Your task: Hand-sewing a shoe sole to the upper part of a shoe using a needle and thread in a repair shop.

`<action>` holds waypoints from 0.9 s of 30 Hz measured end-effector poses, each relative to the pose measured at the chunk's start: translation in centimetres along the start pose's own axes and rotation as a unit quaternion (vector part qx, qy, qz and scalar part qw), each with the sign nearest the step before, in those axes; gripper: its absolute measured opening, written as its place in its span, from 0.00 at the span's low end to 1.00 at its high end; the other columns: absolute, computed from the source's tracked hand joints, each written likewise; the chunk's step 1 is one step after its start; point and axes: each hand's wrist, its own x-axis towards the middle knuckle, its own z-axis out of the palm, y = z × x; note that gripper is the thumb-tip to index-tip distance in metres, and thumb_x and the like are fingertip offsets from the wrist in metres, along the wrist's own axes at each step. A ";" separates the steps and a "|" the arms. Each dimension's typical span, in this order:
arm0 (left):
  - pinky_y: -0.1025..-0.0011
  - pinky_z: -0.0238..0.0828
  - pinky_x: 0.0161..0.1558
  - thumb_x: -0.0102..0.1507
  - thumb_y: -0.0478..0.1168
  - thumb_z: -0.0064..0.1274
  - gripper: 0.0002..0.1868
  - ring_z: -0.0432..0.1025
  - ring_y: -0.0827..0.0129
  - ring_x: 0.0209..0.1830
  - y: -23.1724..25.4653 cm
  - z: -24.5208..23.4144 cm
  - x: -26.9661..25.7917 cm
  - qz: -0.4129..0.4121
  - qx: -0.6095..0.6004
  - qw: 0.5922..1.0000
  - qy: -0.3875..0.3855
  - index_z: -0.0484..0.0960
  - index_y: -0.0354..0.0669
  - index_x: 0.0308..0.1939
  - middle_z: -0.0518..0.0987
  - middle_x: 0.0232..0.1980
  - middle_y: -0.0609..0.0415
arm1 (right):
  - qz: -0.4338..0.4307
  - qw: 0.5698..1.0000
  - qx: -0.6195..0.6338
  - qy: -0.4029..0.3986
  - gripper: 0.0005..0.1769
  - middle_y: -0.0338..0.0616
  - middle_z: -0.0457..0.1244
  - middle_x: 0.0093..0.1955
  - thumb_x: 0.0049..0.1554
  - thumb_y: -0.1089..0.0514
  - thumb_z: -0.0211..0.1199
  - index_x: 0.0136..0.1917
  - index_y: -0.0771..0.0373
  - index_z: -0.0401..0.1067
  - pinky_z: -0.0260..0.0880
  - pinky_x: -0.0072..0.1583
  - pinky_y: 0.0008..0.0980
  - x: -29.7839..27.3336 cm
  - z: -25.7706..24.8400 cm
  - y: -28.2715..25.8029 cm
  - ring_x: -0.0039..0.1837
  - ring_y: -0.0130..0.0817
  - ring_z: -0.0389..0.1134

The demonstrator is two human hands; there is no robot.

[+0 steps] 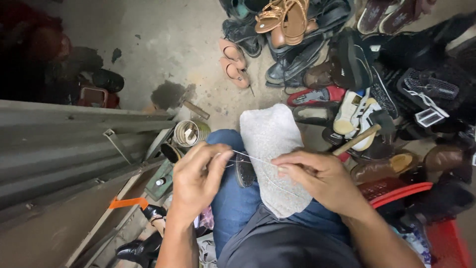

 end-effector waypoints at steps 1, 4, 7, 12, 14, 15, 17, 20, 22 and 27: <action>0.65 0.68 0.25 0.65 0.34 0.59 0.02 0.68 0.60 0.18 -0.6 0.3 -0.2 -0.002 0.003 1.000 0.001 0.86 0.42 0.38 0.76 0.22 0.51 | 0.000 1.000 0.002 -0.003 0.11 0.45 0.76 0.35 0.55 0.64 0.66 0.51 0.62 0.84 0.76 0.43 0.27 0.0 -0.2 0.2 0.41 0.21 0.69; 0.65 0.70 0.28 0.65 0.34 0.59 0.02 0.71 0.61 0.22 -1.9 1.6 -0.8 -0.037 0.003 0.999 0.038 0.87 0.41 0.39 0.75 0.23 0.52 | 0.054 0.994 -0.052 -0.078 0.12 0.53 0.78 0.40 0.55 0.65 0.65 0.51 0.63 0.85 0.78 0.46 0.39 -0.4 -0.7 0.7 0.40 0.34 0.77; 0.64 0.71 0.31 0.66 0.33 0.57 0.03 0.74 0.59 0.26 -2.4 3.5 -0.8 -0.047 -0.015 0.997 0.059 0.86 0.40 0.40 0.77 0.26 0.49 | 0.018 0.989 -0.073 -0.126 0.10 0.55 0.77 0.43 0.58 0.60 0.63 0.50 0.63 0.83 0.78 0.50 0.45 -0.8 -0.4 0.3 0.47 0.39 0.79; 0.62 0.72 0.33 0.66 0.34 0.57 0.03 0.75 0.57 0.29 -1.4 4.6 -0.9 -0.055 -0.071 0.995 -0.052 0.85 0.41 0.37 0.76 0.27 0.49 | -0.137 0.963 0.121 -0.200 0.12 0.52 0.70 0.47 0.65 0.64 0.50 0.48 0.69 0.74 0.74 0.54 0.44 -0.5 0.9 -0.3 0.50 0.41 0.73; 0.59 0.74 0.40 0.66 0.34 0.56 0.04 0.77 0.52 0.37 -0.5 3.4 -0.5 -0.039 -0.026 0.997 -0.056 0.85 0.39 0.41 0.79 0.34 0.46 | -0.102 0.984 0.000 -0.146 0.11 0.50 0.72 0.45 0.64 0.62 0.53 0.52 0.67 0.76 0.76 0.52 0.41 0.0 1.7 0.9 0.48 0.40 0.76; 0.56 0.75 0.48 0.67 0.34 0.55 0.05 0.79 0.46 0.46 -0.1 2.8 -0.4 -0.025 0.020 0.998 -0.059 0.85 0.37 0.44 0.81 0.42 0.42 | -0.062 0.987 -0.120 -0.091 0.13 0.49 0.75 0.42 0.63 0.61 0.57 0.56 0.64 0.78 0.78 0.50 0.38 0.3 2.1 1.6 0.47 0.38 0.79; 0.56 0.74 0.48 0.68 0.35 0.53 0.07 0.78 0.47 0.46 -1.6 2.1 -1.9 -0.031 0.066 0.995 -0.061 0.85 0.38 0.46 0.81 0.42 0.44 | -0.060 0.982 -0.161 -0.080 0.13 0.49 0.75 0.42 0.63 0.60 0.57 0.57 0.63 0.78 0.78 0.49 0.37 0.9 2.9 3.3 0.47 0.39 0.78; 0.58 0.72 0.47 0.69 0.38 0.52 0.08 0.78 0.50 0.43 -3.4 1.7 -4.2 -0.049 0.127 0.987 -0.081 0.86 0.41 0.45 0.82 0.38 0.47 | -0.048 0.975 -0.198 -0.089 0.13 0.49 0.74 0.41 0.64 0.60 0.55 0.59 0.63 0.75 0.78 0.49 0.37 1.3 4.1 5.4 0.47 0.39 0.78; 0.59 0.71 0.45 0.69 0.39 0.52 0.09 0.78 0.52 0.39 -4.5 1.8 -5.6 -0.063 0.142 0.983 -0.096 0.87 0.43 0.43 0.82 0.34 0.48 | -0.041 0.974 -0.195 -0.111 0.14 0.48 0.74 0.41 0.65 0.60 0.53 0.60 0.63 0.73 0.78 0.49 0.39 1.7 4.6 5.6 0.47 0.39 0.78; 0.61 0.72 0.41 0.70 0.44 0.49 0.11 0.76 0.56 0.36 -6.0 2.4 -6.9 -0.066 0.145 0.979 -0.128 0.84 0.48 0.37 0.77 0.28 0.52 | 0.001 0.956 -0.225 -0.189 0.13 0.46 0.72 0.36 0.63 0.60 0.53 0.61 0.60 0.68 0.74 0.44 0.43 2.8 4.7 4.7 0.40 0.42 0.75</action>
